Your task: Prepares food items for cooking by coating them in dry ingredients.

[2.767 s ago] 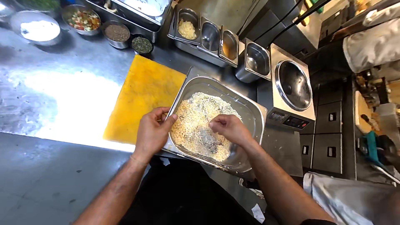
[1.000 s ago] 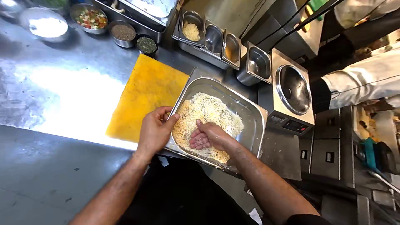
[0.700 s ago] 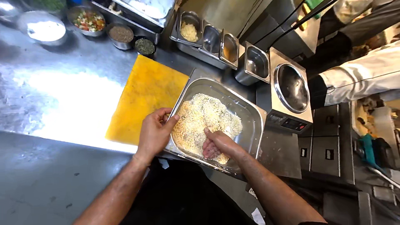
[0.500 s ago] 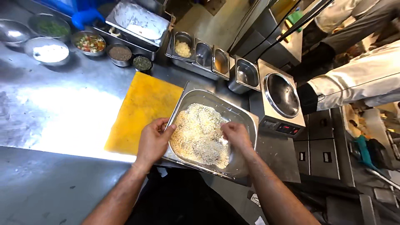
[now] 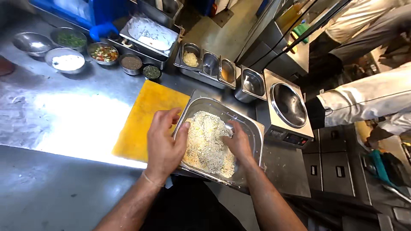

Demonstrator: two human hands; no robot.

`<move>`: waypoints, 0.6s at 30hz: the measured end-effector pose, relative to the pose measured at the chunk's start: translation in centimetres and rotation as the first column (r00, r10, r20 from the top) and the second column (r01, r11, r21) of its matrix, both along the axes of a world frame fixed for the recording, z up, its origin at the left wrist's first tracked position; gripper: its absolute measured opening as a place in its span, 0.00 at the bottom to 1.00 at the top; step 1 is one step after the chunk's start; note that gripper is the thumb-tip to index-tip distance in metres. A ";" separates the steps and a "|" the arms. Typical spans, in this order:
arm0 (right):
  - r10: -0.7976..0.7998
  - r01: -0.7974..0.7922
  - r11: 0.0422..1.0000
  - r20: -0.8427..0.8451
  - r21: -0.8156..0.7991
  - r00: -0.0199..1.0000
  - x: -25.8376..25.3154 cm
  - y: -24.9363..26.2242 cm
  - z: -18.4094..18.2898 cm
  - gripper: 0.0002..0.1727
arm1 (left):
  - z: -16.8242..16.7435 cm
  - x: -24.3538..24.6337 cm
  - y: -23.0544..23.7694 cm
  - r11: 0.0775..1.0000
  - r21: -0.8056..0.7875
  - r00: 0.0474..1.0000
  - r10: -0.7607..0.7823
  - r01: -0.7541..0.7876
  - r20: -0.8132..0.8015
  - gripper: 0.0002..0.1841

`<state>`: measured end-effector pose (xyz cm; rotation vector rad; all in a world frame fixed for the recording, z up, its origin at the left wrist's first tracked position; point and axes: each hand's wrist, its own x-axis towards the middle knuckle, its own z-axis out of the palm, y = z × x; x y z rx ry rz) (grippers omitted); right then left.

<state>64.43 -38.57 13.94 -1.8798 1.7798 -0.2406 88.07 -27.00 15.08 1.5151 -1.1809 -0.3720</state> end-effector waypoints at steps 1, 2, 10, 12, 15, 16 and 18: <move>0.044 -0.042 0.998 0.030 -0.039 0.999 -0.4 0.1 0.8 0.39 | 0.3 -0.9 -0.5 0.998 -0.001 0.994 -0.056 0.056 -0.094 0.22; 0.081 -0.078 0.995 0.050 -0.056 0.995 -0.8 0.1 1.6 0.40 | 0.5 -2.0 -1.1 0.991 0.016 0.968 -0.124 0.130 -0.218 0.23; 0.437 -0.428 0.899 0.180 -0.088 0.881 1.4 2.5 9.7 0.40 | -0.4 -11.8 -5.9 0.906 -0.175 0.091 -0.226 0.385 -0.970 0.39; 0.527 -0.500 0.847 0.174 -0.178 0.832 0.7 1.9 11.0 0.36 | -0.8 -11.9 -6.0 0.852 -0.380 -0.120 -0.362 0.361 -0.924 0.42; 0.643 -0.533 0.726 0.152 -0.434 0.751 -0.2 0.3 10.7 0.33 | -0.2 -12.7 -5.3 0.818 -0.479 -0.203 -0.435 0.318 -0.877 0.40; 0.706 -0.596 0.665 0.116 -0.450 0.699 -0.3 0.0 9.9 0.33 | 0.3 -13.3 -4.9 0.824 -0.468 -0.207 -0.422 0.319 -0.883 0.38; 0.818 -0.697 0.542 0.104 -0.470 0.567 -0.7 0.2 6.2 0.22 | 2.6 -14.4 -3.5 0.887 -0.270 -0.169 -0.221 0.373 -0.960 0.27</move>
